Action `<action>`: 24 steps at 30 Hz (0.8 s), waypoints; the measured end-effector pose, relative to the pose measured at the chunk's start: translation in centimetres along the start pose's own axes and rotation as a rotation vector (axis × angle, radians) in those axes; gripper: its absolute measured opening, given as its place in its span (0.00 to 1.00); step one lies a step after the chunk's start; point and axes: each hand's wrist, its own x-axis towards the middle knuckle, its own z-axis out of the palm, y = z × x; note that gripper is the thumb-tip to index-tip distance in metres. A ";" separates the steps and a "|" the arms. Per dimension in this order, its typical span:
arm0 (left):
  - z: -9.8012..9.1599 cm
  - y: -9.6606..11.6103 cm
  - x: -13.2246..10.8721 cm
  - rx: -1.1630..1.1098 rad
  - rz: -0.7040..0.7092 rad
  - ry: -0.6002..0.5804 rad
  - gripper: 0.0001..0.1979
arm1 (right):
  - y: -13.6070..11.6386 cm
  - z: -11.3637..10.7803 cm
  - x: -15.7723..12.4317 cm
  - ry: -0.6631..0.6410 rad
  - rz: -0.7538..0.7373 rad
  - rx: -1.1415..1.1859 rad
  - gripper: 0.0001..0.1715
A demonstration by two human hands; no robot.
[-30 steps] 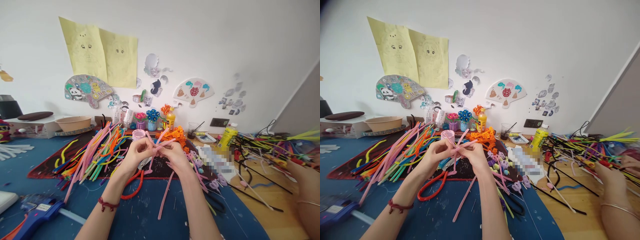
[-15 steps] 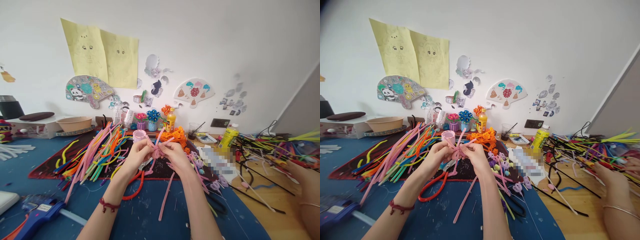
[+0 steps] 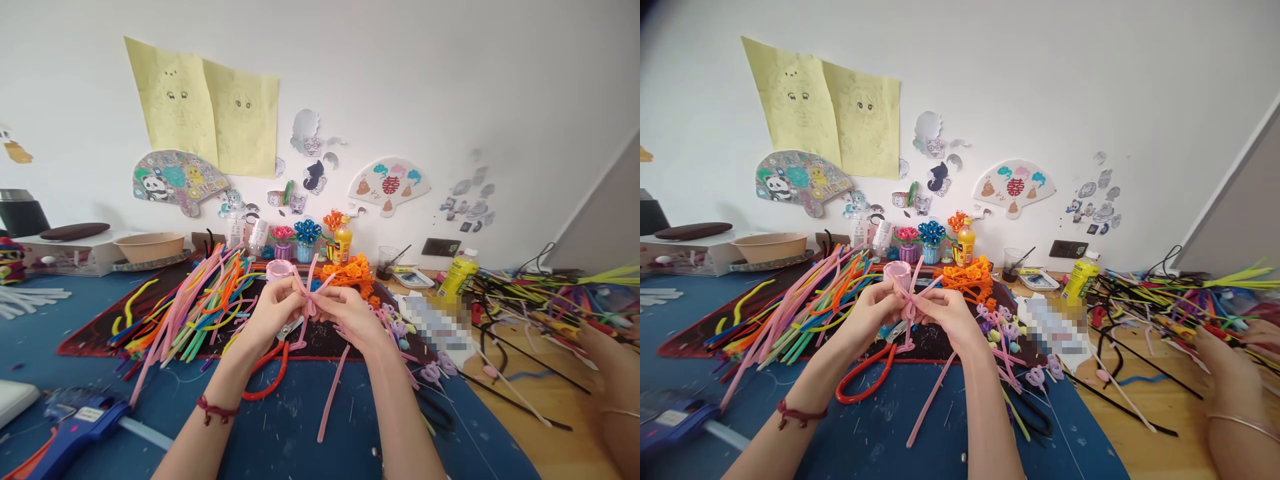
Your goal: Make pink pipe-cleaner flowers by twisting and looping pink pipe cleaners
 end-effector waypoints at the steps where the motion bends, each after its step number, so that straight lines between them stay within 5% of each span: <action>1: 0.0 0.0 0.0 -0.001 -0.001 -0.003 0.07 | 0.0 0.1 0.0 -0.004 -0.008 0.006 0.18; 14: 0.0 0.0 -0.2 0.015 -0.025 -0.039 0.11 | 0.4 0.2 0.4 0.039 -0.128 -0.029 0.14; 24: -0.2 -0.1 0.3 0.223 0.010 0.095 0.17 | 0.4 0.5 0.7 0.230 -0.284 -0.126 0.11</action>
